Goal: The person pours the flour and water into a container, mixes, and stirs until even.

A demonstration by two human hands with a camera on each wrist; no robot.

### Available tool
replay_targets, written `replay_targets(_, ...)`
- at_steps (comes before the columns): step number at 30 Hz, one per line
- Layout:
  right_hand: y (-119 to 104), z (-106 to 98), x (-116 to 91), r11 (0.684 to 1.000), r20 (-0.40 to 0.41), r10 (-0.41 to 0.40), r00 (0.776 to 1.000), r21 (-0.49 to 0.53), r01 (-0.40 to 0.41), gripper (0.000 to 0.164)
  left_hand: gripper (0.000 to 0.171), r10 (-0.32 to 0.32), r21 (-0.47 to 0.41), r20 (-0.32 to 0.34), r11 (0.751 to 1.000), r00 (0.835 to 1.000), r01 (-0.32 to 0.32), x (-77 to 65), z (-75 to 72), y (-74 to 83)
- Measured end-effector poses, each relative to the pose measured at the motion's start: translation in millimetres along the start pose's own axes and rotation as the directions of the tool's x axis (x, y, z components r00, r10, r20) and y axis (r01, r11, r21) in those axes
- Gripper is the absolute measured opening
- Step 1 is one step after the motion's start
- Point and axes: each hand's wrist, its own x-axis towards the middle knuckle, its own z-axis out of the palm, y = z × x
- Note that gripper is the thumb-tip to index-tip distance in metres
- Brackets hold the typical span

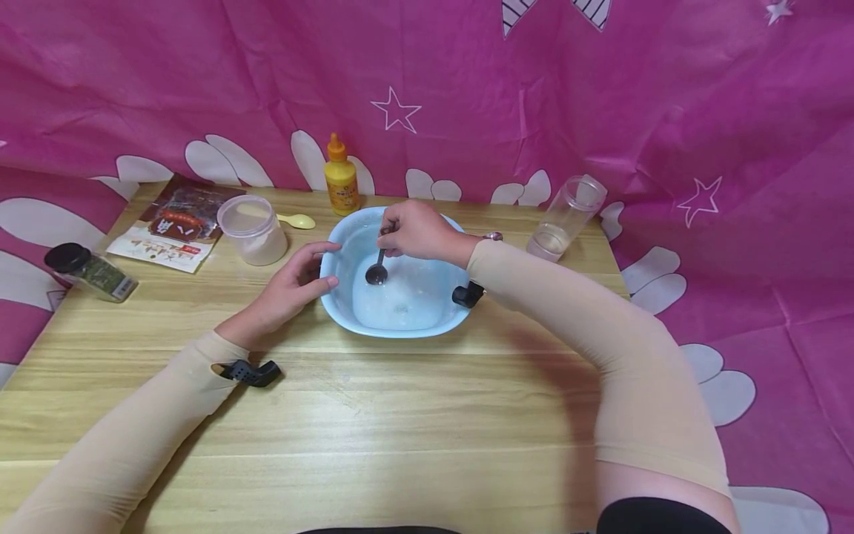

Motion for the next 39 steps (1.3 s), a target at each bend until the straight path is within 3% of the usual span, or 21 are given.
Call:
replay_targets(4, -0.2, 2.3, 1.4, 0.999, -0.031, 0.013, 0.999, 0.043, -0.012, 0.006, 0.060, 0.002, 0.011, -0.002, 1.000, 1.000, -0.002, 0.0, 0.1, -0.3)
replay_targets(8, -2.4, 5.3, -3.3, 0.995, 0.087, -0.015, 0.996, 0.103, 0.006, 0.006, 0.060, 0.007, 0.007, 0.002, 1.000, 1.000, -0.007, -0.3, 0.2, 0.1)
replay_targets(13, -1.4, 2.1, -10.6, 0.990, 0.240, -0.034, 0.970, 0.143, -0.001, 0.006, 0.060, -0.006, -0.002, -0.004, 1.000, 1.000, 0.006, -1.0, 0.3, 0.4)
replay_targets(19, 13.9, -17.7, -14.0, 0.995, 0.295, 0.044, 0.954, 0.076, -0.070, 0.008, 0.060, -0.020, 0.009, -0.007, 1.000, 1.000, 0.020, -0.4, -0.2, -0.3)
replay_targets(25, 23.3, -37.7, -9.4, 0.996, 0.201, 0.048, 0.978, -0.084, -0.032, 0.008, 0.060, -0.029, 0.015, -0.002, 0.999, 1.000, 0.029, -0.5, -0.9, -0.3)
replay_targets(31, 22.1, -41.2, -3.0, 0.960, 0.033, -0.027, 0.999, -0.276, 0.035, 0.006, 0.060, -0.032, 0.008, -0.006, 0.999, 0.999, 0.032, -1.4, -0.8, -0.8)
replay_targets(36, 16.2, -33.1, 0.4, 0.942, -0.060, -0.076, 0.995, -0.332, 0.052, 0.008, 0.060, -0.026, -0.003, -0.006, 1.000, 1.000, 0.026, -1.0, -0.5, -1.3)
replay_targets(39, 12.8, -26.7, 1.6, 0.952, -0.066, -0.097, 0.993, -0.297, 0.073, 0.008, 0.060, -0.022, -0.008, -0.002, 1.000, 1.000, 0.022, -0.8, -0.2, -1.7)
